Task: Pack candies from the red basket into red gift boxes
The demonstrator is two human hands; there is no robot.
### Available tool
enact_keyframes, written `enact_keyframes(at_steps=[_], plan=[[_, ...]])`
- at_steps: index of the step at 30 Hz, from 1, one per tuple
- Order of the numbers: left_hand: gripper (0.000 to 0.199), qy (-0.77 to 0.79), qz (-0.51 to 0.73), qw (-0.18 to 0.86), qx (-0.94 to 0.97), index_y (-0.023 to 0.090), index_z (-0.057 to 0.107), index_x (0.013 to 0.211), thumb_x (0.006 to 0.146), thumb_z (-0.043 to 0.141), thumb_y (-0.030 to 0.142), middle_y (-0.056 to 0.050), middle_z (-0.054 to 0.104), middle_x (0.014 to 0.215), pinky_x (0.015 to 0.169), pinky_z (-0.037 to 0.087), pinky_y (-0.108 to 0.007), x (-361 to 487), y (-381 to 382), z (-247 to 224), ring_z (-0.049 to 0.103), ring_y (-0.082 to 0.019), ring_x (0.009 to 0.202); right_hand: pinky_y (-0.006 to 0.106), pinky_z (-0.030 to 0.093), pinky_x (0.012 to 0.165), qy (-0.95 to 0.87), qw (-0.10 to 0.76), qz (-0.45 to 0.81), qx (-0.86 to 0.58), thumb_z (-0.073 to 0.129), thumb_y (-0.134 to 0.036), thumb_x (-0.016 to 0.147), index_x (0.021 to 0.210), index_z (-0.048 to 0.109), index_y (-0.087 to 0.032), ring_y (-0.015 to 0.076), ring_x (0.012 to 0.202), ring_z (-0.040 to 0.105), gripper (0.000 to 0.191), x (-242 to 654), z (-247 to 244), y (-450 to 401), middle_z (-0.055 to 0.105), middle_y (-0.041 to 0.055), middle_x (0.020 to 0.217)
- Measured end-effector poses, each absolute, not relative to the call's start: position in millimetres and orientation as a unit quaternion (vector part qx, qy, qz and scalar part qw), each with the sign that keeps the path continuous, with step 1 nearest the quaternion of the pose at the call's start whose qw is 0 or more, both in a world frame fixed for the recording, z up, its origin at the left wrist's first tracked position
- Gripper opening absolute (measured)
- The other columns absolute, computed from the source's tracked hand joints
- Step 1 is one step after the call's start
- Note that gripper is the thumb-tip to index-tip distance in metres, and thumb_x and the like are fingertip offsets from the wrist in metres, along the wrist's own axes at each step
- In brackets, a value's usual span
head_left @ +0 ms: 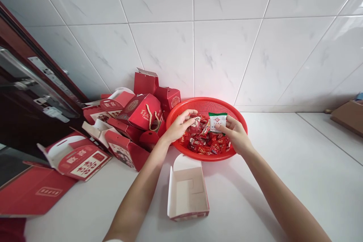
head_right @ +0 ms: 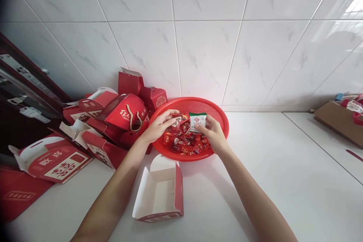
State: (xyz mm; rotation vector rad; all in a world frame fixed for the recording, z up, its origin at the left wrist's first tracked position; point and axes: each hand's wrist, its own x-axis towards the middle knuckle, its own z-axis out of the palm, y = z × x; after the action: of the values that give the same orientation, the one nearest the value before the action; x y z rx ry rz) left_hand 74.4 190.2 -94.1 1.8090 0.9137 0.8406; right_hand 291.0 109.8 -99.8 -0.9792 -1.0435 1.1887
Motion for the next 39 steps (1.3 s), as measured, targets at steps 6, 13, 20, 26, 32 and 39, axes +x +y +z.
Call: enact_keyframes(at_steps=[6, 13, 20, 26, 32, 39], plan=[[0.056, 0.336, 0.317, 0.516, 0.722, 0.022, 0.054, 0.139, 0.085, 0.068, 0.025, -0.011, 0.057, 0.151, 0.105, 0.053, -0.035, 75, 189, -95, 0.059, -0.028, 0.135, 0.047, 0.06, 0.095, -0.465, 0.592, 0.503, -0.426, 0.092, -0.049, 0.067, 0.101, 0.072, -0.023, 0.0309, 0.102, 0.076, 0.047, 291, -98, 109, 0.081, 0.008, 0.105], [0.045, 0.359, 0.275, 0.389, 0.803, 0.021, 0.064, 0.132, 0.087, 0.059, 0.016, -0.009, 0.065, 0.142, 0.111, 0.049, -0.037, 68, 188, -90, 0.061, -0.027, 0.132, 0.044, 0.061, 0.091, -0.462, 0.594, 0.497, -0.432, 0.09, -0.051, 0.068, 0.096, 0.073, -0.024, 0.0298, 0.096, 0.076, 0.043, 291, -97, 109, 0.082, 0.0061, 0.101], [0.05, 0.464, 0.046, 0.218, 0.857, 0.024, 0.074, 0.123, 0.085, 0.051, 0.003, -0.007, 0.079, 0.112, 0.099, 0.052, -0.034, 66, 188, -88, 0.071, -0.029, 0.114, 0.045, 0.061, 0.091, -0.467, 0.588, 0.492, -0.44, 0.088, -0.051, 0.07, 0.095, 0.071, -0.025, 0.0307, 0.099, 0.076, 0.039, 291, -97, 109, 0.081, 0.0058, 0.1], [0.056, 0.489, 0.08, 0.173, 0.851, 0.02, 0.074, 0.125, 0.079, 0.051, -0.003, -0.009, 0.071, 0.135, 0.111, 0.046, -0.033, 71, 200, -93, 0.062, -0.028, 0.132, 0.043, 0.061, 0.088, -0.458, 0.599, 0.483, -0.444, 0.087, -0.048, 0.07, 0.086, 0.067, -0.026, 0.0298, 0.095, 0.074, 0.034, 290, -99, 110, 0.079, 0.0045, 0.097], [0.04, 0.389, 0.013, 0.262, 0.883, 0.022, 0.08, 0.112, 0.084, 0.057, 0.004, -0.004, 0.08, 0.108, 0.09, 0.053, -0.026, 89, 211, -84, 0.074, -0.024, 0.103, 0.042, 0.059, 0.089, -0.451, 0.61, 0.472, -0.449, 0.083, -0.045, 0.073, 0.092, 0.068, -0.025, 0.0284, 0.096, 0.074, 0.031, 290, -98, 110, 0.08, 0.0043, 0.097], [0.025, 0.287, -0.062, 0.265, 0.918, 0.021, 0.082, 0.099, 0.085, 0.065, 0.01, -0.001, 0.082, 0.093, 0.075, 0.053, -0.022, 139, 209, -71, 0.075, -0.019, 0.085, 0.043, 0.059, 0.089, -0.432, 0.639, 0.464, -0.435, 0.084, -0.044, 0.072, 0.091, 0.067, -0.025, 0.028, 0.093, 0.074, 0.032, 291, -99, 111, 0.08, 0.0044, 0.096]])
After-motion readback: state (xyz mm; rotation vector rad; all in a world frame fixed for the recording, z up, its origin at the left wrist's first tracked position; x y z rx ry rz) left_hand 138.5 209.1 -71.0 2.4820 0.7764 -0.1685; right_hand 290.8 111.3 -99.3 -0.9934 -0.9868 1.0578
